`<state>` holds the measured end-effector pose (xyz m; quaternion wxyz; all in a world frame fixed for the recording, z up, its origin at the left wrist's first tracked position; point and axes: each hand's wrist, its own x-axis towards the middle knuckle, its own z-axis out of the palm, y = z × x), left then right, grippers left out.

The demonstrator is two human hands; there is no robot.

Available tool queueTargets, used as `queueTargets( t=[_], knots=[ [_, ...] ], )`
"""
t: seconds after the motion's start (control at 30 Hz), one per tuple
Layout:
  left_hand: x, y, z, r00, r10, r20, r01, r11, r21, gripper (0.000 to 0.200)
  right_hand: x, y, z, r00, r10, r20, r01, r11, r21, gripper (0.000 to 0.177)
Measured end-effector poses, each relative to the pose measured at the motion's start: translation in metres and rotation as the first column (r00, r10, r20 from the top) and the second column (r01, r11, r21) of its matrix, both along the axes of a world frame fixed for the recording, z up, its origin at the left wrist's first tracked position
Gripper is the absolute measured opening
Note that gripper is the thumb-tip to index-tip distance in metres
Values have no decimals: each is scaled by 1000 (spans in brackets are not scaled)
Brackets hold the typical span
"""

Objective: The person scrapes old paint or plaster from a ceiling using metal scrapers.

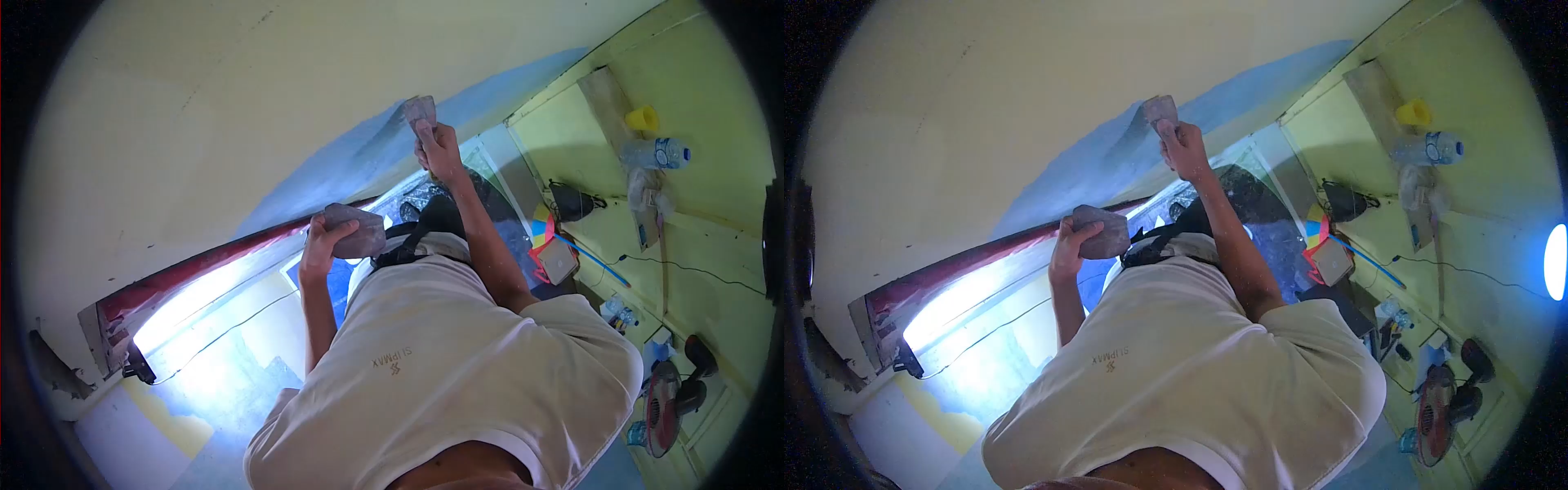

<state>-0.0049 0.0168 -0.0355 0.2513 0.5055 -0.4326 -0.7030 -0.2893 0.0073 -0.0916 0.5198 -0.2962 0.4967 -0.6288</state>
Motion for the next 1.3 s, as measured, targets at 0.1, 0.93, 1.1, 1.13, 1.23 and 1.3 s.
queueTargets(
  t=[0.1, 0.93, 1.1, 1.13, 1.23, 1.3],
  knots=[
    [-7, 2, 9, 999, -1, -40, 3, 999, 47, 27, 6, -1, 14, 1000, -20, -16, 19, 998, -64, 51],
    [-3, 1, 11, 1000, 2, -27, -1, 999, 38, 23, -7, 3, -30, 1000, 17, -13, -17, 1000, -19, 53],
    [-1, -4, 16, 998, 61, -13, -61, 998, 35, 26, -18, 40, -70, 967, 92, -237, -18, 955, 295, 50],
    [3, -8, 11, 999, 36, -23, -34, 998, 47, 28, -18, 44, -71, 968, 91, -232, -10, 944, 331, 50],
    [11, -13, -23, 998, 44, 42, -45, 999, 19, 37, -3, 30, -25, 966, 105, -237, -93, 994, 62, 52],
    [7, -11, -21, 994, 52, 95, -53, 999, 8, 43, 13, 14, 23, 983, 154, -97, -158, 987, -40, 53]
  ],
)
